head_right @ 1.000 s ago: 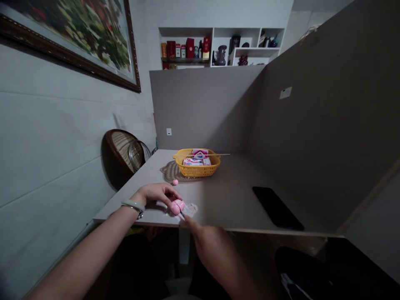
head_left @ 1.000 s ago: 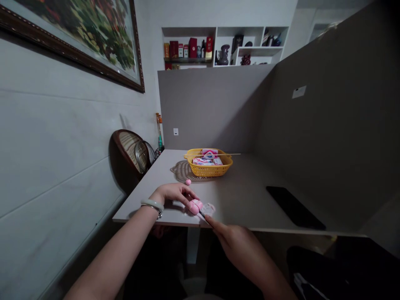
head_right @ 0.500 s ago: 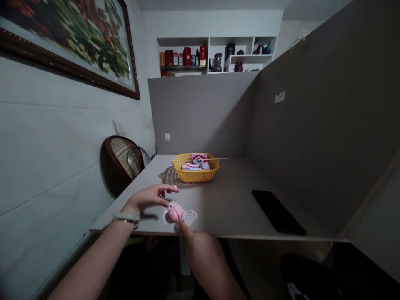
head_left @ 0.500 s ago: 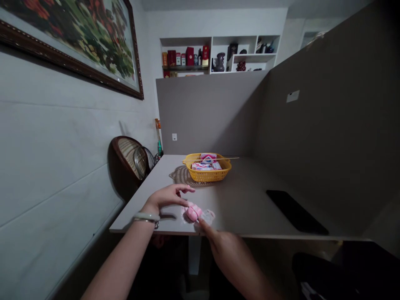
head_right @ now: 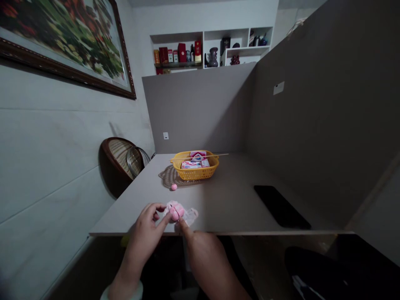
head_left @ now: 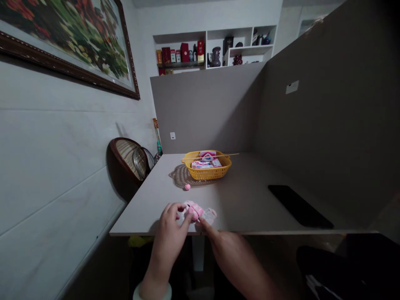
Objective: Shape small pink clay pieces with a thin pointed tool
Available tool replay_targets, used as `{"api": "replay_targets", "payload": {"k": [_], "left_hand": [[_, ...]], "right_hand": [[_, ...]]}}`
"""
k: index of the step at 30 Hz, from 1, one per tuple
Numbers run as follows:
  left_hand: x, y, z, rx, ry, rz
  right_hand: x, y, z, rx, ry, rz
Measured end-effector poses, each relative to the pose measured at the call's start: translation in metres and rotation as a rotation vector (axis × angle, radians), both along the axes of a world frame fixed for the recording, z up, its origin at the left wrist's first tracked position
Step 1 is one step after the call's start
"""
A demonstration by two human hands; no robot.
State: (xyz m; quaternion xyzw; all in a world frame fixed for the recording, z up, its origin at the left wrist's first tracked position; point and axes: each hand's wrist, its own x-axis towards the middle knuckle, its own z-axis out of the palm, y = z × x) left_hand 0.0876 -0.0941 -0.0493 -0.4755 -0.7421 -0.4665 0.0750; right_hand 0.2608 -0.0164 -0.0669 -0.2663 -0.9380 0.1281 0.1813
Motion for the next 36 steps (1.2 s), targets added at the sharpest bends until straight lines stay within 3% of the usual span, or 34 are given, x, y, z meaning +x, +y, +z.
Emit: {"api": "replay_targets", "payload": {"k": [5,13,19,25,36], "left_hand": [[0.011,0.003,-0.014,-0.046,0.059,0.022],[0.008,0.012,-0.016,-0.045,0.174,0.054],[0.012,0.013,-0.017,-0.031,0.216,0.084],[0.013,0.013,-0.014,-0.078,0.166,0.098],[0.0,0.016,-0.003,-0.128,0.088,-0.073]], "right_hand": [[0.0,-0.003,-0.001,0.025,-0.046,-0.007],[-0.001,-0.009,0.009,0.042,-0.108,-0.009],[0.007,-0.019,0.02,0.071,-0.288,-0.056],[-0.005,-0.009,0.029,0.024,-0.173,-0.006],[-0.005,0.001,0.005,0.028,-0.055,0.009]]}}
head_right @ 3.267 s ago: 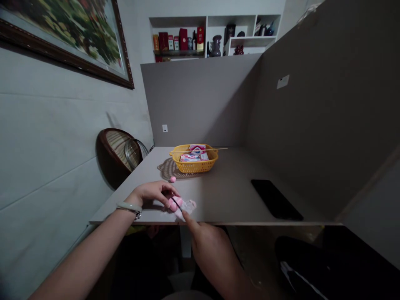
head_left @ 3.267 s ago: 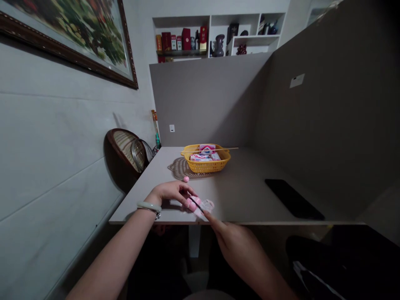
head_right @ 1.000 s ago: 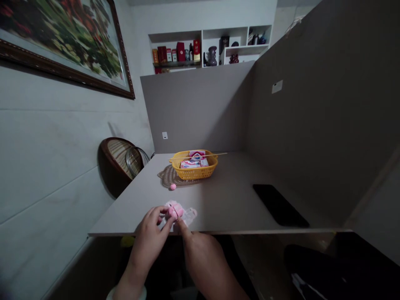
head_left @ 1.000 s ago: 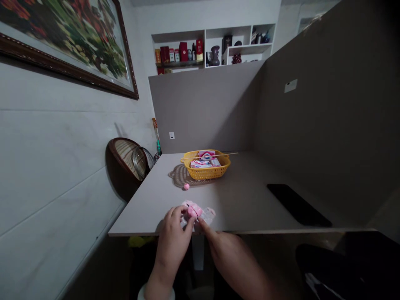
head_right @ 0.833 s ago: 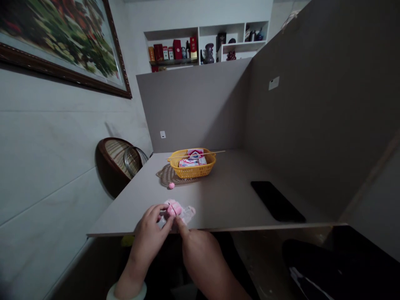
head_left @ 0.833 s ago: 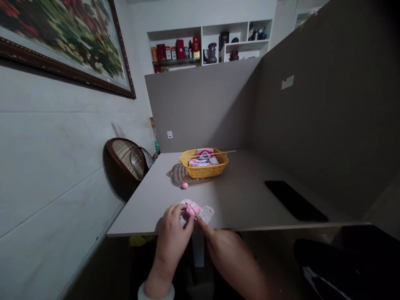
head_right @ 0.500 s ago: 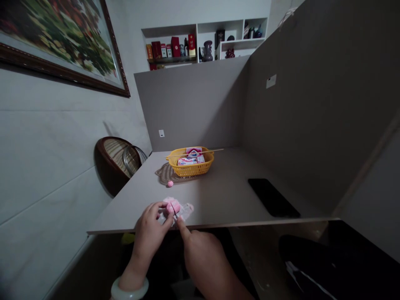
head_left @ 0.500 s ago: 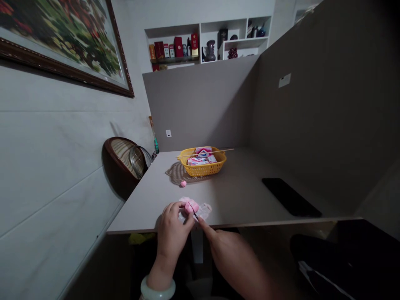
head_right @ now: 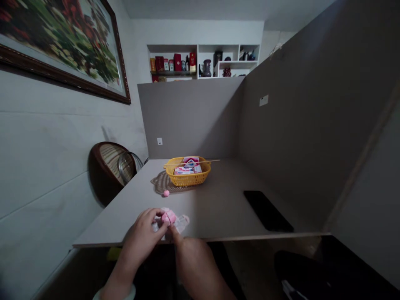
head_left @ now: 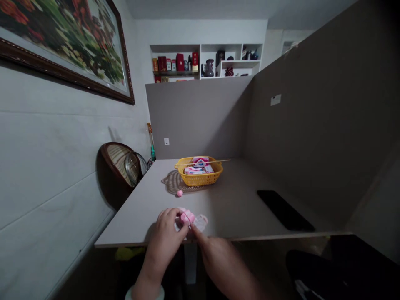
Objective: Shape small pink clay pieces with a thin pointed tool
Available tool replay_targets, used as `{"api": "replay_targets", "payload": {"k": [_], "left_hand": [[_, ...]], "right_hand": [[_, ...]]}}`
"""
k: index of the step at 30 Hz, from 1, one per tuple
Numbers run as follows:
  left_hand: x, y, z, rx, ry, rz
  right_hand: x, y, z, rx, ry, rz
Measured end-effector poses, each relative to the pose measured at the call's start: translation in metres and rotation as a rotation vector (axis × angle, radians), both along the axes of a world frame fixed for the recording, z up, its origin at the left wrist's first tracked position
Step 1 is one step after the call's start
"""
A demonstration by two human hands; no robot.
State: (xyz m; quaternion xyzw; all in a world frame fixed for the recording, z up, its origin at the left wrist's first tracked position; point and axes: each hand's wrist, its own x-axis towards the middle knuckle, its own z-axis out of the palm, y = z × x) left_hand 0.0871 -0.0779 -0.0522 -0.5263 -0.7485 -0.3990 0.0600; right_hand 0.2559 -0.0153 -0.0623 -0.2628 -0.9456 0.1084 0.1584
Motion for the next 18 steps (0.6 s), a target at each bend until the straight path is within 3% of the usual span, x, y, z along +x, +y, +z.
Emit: {"api": "replay_targets", "payload": {"k": [8,13,18], "left_hand": [[-0.004,0.003,-0.014,0.026,0.082,0.067],[0.001,0.001,-0.011,0.045,0.123,0.083],[0.008,0.001,-0.006,0.045,0.11,0.107]], "right_hand": [[0.0,-0.002,-0.007,0.054,0.018,-0.036],[0.019,-0.007,-0.015,0.059,-0.013,-0.01],[0.014,-0.003,-0.006,0.028,-0.032,0.012]]}}
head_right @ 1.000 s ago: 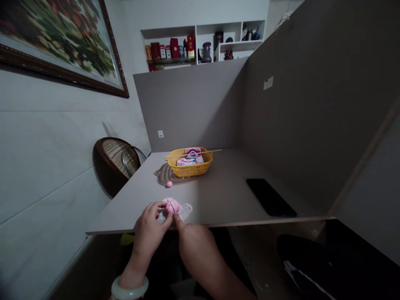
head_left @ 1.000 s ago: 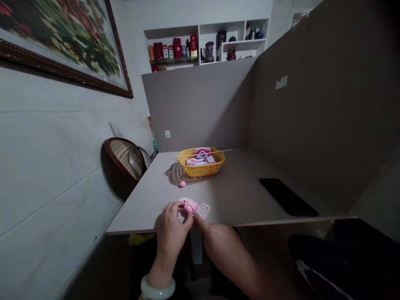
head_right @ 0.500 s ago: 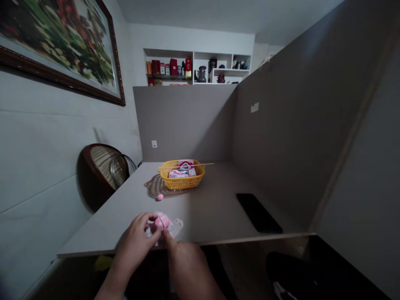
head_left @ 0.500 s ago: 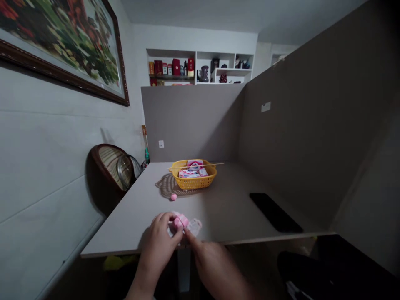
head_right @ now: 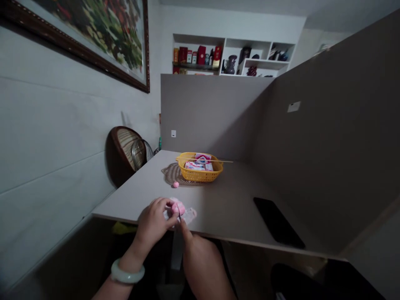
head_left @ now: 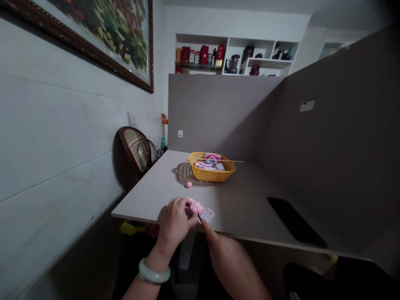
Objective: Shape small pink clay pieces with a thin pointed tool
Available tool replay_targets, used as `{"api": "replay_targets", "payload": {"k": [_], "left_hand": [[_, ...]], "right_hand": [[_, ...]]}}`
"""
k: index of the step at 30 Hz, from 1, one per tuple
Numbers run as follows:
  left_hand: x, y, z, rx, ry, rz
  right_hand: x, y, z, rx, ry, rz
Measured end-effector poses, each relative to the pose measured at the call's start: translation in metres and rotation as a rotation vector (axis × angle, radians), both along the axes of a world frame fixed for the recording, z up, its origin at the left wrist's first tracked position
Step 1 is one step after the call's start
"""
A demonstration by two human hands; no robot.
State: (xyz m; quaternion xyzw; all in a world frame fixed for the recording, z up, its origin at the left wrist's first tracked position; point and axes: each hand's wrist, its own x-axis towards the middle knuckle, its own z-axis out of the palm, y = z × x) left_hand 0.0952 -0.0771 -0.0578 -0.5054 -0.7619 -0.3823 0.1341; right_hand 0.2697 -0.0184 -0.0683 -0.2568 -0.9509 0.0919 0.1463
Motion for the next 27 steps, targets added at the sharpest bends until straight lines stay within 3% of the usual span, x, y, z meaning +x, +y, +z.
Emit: {"api": "replay_targets", "payload": {"k": [5,13,21,27], "left_hand": [[0.0,0.001,0.0,-0.006,-0.008,-0.02],[0.002,0.0,-0.003,0.029,0.015,-0.028],[0.0,0.001,-0.004,0.036,-0.001,-0.015],[0.002,-0.002,-0.01,0.077,0.024,-0.033]], "right_hand": [[-0.015,0.007,0.009,-0.039,-0.008,-0.004],[0.019,-0.008,0.004,-0.039,-0.088,-0.03],[-0.013,-0.001,0.003,0.009,0.031,0.015],[-0.01,0.005,-0.004,0.008,0.037,0.019]]}}
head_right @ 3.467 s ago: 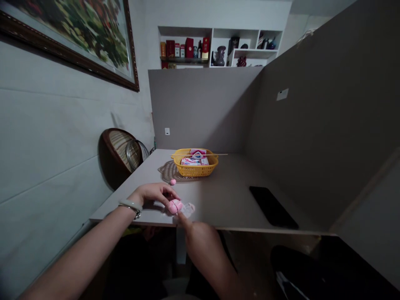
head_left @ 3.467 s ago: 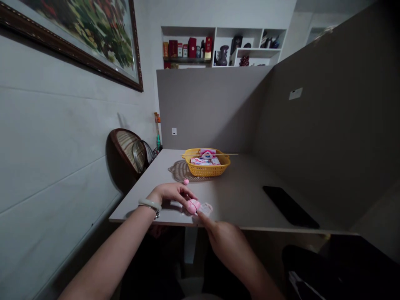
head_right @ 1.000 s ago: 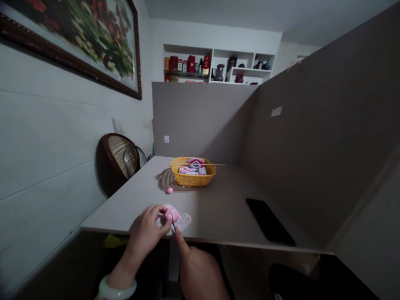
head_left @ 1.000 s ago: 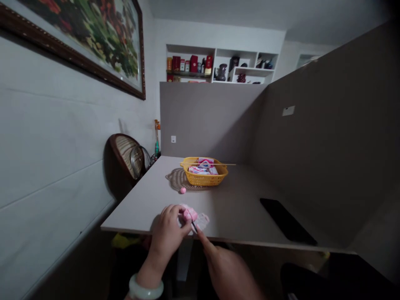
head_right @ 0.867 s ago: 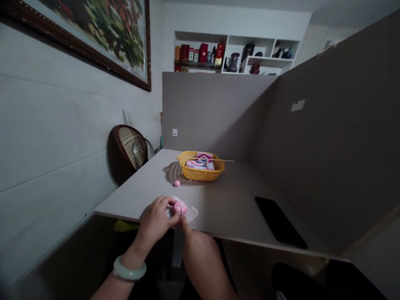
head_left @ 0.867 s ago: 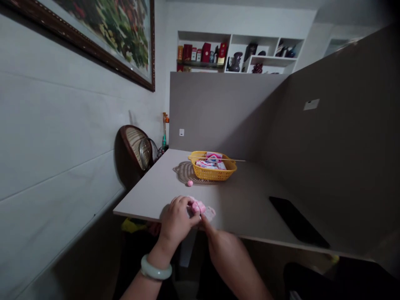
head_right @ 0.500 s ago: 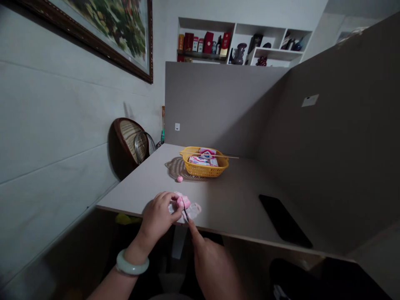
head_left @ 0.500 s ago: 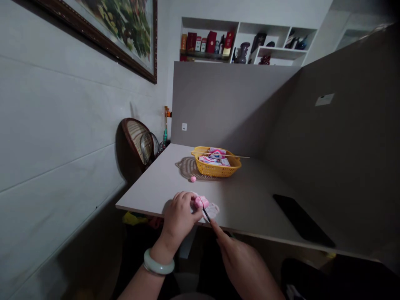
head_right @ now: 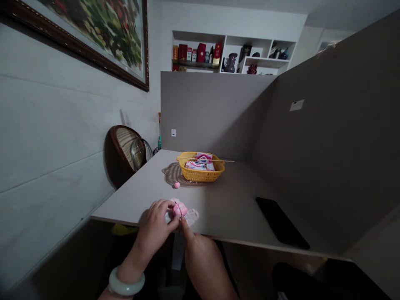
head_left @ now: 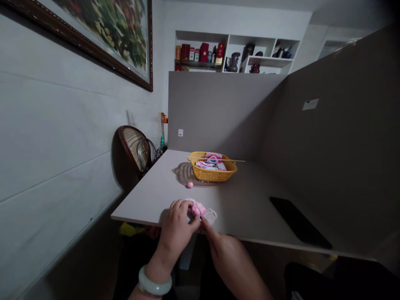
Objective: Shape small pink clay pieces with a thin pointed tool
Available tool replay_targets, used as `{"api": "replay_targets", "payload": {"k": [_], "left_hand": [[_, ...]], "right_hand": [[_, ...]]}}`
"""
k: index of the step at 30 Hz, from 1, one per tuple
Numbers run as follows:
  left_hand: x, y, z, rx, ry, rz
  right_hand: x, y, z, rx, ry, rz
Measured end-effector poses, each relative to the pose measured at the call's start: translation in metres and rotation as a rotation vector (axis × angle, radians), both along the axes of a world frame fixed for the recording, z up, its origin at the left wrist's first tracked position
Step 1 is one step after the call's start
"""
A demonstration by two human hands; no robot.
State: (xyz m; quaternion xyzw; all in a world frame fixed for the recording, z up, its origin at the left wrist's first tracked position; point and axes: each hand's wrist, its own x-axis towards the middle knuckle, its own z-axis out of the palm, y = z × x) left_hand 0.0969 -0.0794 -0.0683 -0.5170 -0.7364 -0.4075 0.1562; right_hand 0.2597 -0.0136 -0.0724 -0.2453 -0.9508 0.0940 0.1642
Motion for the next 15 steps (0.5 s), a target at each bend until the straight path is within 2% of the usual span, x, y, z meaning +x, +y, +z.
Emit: {"api": "replay_targets", "payload": {"k": [5,10,15], "left_hand": [[0.001,0.001,-0.003,-0.019,0.021,0.048],[0.003,-0.001,0.003,-0.033,0.034,0.057],[0.001,0.0,0.005,-0.051,0.021,0.082]], "right_hand": [[0.003,-0.004,0.002,-0.007,-0.011,-0.017],[0.013,-0.016,0.005,-0.016,-0.03,-0.031],[-0.001,-0.01,0.011,-0.01,-0.047,-0.049]]}}
